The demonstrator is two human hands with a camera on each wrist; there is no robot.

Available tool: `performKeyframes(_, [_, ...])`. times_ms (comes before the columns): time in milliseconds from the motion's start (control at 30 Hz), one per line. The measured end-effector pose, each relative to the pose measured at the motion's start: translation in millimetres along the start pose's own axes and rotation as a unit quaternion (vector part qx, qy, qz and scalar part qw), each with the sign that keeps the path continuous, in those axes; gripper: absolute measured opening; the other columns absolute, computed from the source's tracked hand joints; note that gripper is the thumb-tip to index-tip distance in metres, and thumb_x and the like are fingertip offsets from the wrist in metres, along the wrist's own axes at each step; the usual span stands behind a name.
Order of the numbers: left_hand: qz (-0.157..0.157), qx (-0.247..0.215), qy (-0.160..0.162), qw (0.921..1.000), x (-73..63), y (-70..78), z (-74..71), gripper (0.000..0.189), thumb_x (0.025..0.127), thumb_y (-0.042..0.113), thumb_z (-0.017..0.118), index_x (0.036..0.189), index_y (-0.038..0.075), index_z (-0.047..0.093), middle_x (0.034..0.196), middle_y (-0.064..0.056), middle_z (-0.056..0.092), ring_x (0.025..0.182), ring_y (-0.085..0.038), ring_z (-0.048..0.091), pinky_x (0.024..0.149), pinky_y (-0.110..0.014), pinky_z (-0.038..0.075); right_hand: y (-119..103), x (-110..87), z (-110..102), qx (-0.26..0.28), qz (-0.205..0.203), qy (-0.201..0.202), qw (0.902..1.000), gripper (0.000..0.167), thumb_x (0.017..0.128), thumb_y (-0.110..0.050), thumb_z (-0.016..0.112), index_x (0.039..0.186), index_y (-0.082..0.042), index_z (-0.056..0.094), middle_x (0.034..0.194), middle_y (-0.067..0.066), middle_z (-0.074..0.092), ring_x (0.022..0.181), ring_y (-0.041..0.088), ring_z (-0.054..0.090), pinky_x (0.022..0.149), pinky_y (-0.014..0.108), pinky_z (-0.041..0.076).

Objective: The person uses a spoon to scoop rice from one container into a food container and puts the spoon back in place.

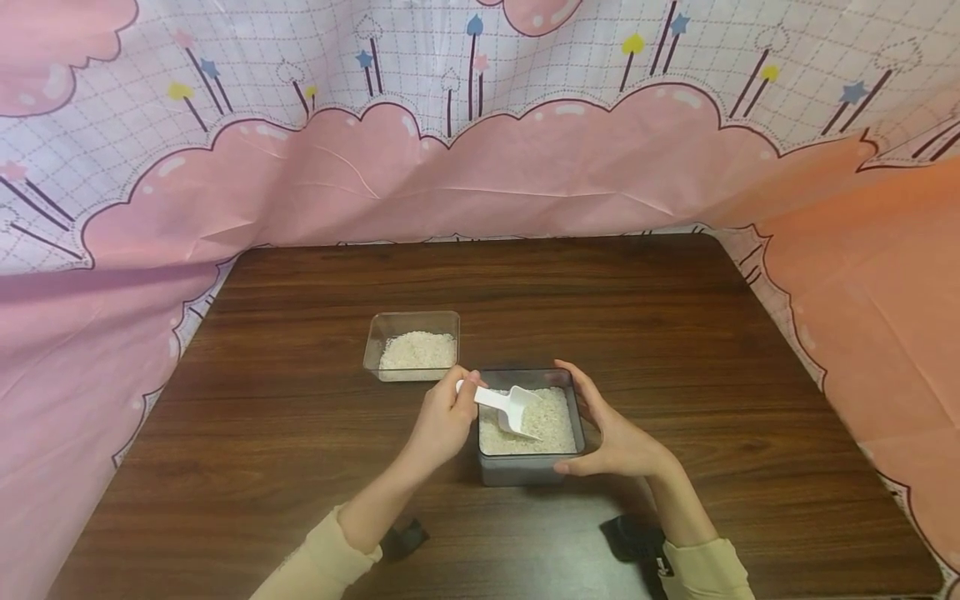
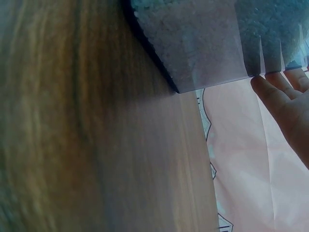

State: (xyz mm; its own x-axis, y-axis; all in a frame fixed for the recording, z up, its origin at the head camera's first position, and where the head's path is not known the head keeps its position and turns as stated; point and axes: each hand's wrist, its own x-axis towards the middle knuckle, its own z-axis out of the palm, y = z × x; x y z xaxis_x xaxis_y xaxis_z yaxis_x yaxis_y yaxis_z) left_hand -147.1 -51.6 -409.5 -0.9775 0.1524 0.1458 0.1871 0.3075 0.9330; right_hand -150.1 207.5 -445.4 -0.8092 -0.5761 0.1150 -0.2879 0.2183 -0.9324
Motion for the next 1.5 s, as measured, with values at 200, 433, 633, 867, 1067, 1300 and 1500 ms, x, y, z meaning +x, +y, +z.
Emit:
performKeyframes(200, [-0.029,-0.04,-0.01,0.9987,0.8,-1.0,0.3,0.027,0.105,0.015,0.041,0.095,-0.004,0.057,0.055,0.003,0.036,0.048,-0.007,0.028,0.043,-0.019,0.021,2.8,-0.5,-0.7,0.0,-0.013,-0.001,0.9999,0.12,0.069,-0.012,0.088,0.156,-0.02,0.006,0.157,0.013,0.016,0.145,0.038,0.009,0.108,0.069,0.015])
performKeyframes(433, [-0.048,-0.087,-0.004,0.9951,-1.2,0.3,1.3,0.028,0.106,0.014,0.039,0.098,-0.008,0.056,0.055,0.004,0.032,0.048,-0.007,0.026,0.043,-0.018,0.02,2.8,-0.3,-0.2,-0.003,-0.023,-0.001,0.9997,0.12,0.068,-0.011,0.088,0.156,-0.018,0.006,0.154,0.013,0.02,0.143,0.038,0.014,0.107,0.069,0.016])
performKeyframes(633, [-0.055,-0.129,0.007,0.9901,-4.9,-1.4,0.8,0.031,0.107,0.015,0.036,0.101,-0.01,0.054,0.055,0.003,0.032,0.046,-0.005,0.025,0.041,-0.018,0.019,0.9,0.5,0.0,-0.006,-0.019,0.0,0.9998,0.121,0.068,-0.012,0.089,0.156,-0.018,0.006,0.154,0.011,0.021,0.144,0.034,0.016,0.109,0.065,0.017])
performKeyframes(867, [-0.055,-0.173,0.018,0.9832,-6.5,-7.6,2.0,0.033,0.107,0.017,0.036,0.101,-0.011,0.052,0.054,0.003,0.031,0.046,-0.005,0.025,0.044,-0.018,0.019,1.4,0.2,-0.4,-0.008,-0.017,-0.002,0.9998,0.121,0.068,-0.012,0.089,0.156,-0.023,0.007,0.155,0.011,0.02,0.144,0.034,0.016,0.109,0.064,0.018])
performKeyframes(1067, [-0.055,-0.208,0.024,0.9764,-7.8,-11.3,2.7,0.031,0.107,0.015,0.035,0.099,-0.011,0.05,0.053,0.003,0.031,0.048,-0.006,0.027,0.047,-0.019,0.021,3.2,0.2,-1.0,-0.001,-0.019,-0.002,0.9998,0.121,0.068,-0.012,0.089,0.156,-0.025,0.007,0.155,0.012,0.019,0.143,0.038,0.015,0.108,0.068,0.017])
performKeyframes(1300, [-0.066,-0.246,0.016,0.9669,-8.9,-15.5,-2.7,0.029,0.107,0.018,0.035,0.096,-0.004,0.05,0.053,0.004,0.029,0.047,-0.006,0.025,0.048,-0.02,0.02,2.5,0.0,-1.0,-0.006,-0.021,0.002,0.9998,0.121,0.067,-0.012,0.089,0.156,-0.022,0.007,0.154,0.012,0.021,0.143,0.038,0.014,0.106,0.071,0.017])
performKeyframes(1500, [-0.067,-0.278,0.013,0.9582,-11.0,-16.9,-5.1,0.027,0.107,0.019,0.033,0.093,0.003,0.05,0.052,0.006,0.029,0.046,-0.005,0.025,0.047,-0.019,0.019,2.0,-0.2,-1.1,-0.004,-0.018,0.002,0.9998,0.121,0.068,-0.012,0.089,0.156,-0.025,0.007,0.154,0.012,0.021,0.144,0.037,0.011,0.106,0.072,0.016])
